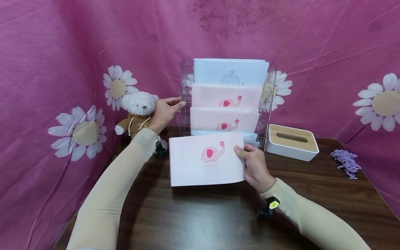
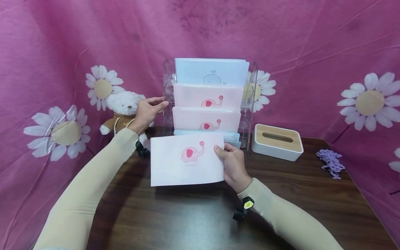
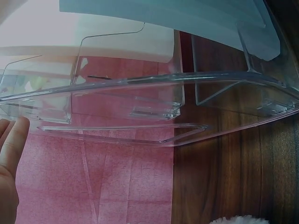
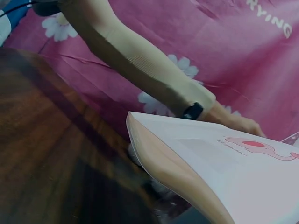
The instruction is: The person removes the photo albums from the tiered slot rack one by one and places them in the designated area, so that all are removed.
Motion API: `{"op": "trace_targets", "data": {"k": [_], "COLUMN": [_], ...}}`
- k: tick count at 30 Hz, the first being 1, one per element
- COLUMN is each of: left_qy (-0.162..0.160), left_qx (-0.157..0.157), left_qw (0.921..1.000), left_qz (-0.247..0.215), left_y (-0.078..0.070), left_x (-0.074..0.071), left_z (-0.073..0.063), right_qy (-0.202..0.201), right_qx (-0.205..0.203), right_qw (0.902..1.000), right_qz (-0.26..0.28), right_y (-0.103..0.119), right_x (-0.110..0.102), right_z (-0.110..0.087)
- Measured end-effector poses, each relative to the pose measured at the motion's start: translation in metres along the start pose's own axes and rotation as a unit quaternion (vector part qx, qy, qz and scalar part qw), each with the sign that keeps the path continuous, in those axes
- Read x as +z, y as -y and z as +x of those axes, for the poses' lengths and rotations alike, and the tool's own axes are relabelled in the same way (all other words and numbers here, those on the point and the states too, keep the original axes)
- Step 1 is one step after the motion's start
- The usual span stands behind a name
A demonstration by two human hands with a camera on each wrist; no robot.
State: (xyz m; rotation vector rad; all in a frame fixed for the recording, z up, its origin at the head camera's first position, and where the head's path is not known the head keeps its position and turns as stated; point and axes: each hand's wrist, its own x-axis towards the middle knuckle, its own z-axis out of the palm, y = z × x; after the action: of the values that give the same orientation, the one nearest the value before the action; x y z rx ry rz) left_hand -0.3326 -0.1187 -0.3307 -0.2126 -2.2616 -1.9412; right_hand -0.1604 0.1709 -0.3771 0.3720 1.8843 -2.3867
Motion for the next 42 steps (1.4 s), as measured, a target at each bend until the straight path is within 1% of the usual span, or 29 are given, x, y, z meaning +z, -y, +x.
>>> {"op": "trace_targets", "data": {"k": [6,15,20,24,27,33,38,42], "left_qy": [0.005,0.004,0.003,0.004,0.008,0.004,0.006,0.008], "left_qx": [0.007,0.000,-0.001,-0.003,-0.002,0.001,-0.001,0.002], "left_qw": [1.0000,1.0000,1.0000,1.0000,1.0000,1.0000,1.0000,0.9999], "left_qz": [0.004,0.000,-0.004,0.001,0.003,0.001,-0.007,-0.006], "left_y": [0.000,-0.003,-0.002,0.000,0.000,-0.001,0.000,0.001], "left_x": [-0.001,-0.003,-0.003,-0.004,-0.005,-0.007,-0.004,-0.002], "left_z": [0.001,0.001,0.002,0.001,0.000,0.000,0.000,0.000], "right_qy": [0.014,0.009,0.013,0.016,0.019,0.012,0.013,0.019], "right_qx": [0.038,0.058,0.076,0.089,0.094,0.089,0.095,0.096], "right_qw": [0.9988,0.9979,0.9965,0.9950,0.9944,0.9940,0.9902,0.9865], "right_qz": [-0.027,-0.028,-0.033,-0.041,-0.045,-0.061,-0.102,-0.131], "right_y": [-0.014,-0.025,-0.037,-0.045,-0.049,-0.061,-0.071,-0.075], "right_x": [0.000,-0.005,-0.008,-0.010,-0.010,-0.003,0.000,0.001], "right_z": [-0.003,-0.005,-0.004,-0.007,-0.007,-0.004,-0.001,0.002]}}
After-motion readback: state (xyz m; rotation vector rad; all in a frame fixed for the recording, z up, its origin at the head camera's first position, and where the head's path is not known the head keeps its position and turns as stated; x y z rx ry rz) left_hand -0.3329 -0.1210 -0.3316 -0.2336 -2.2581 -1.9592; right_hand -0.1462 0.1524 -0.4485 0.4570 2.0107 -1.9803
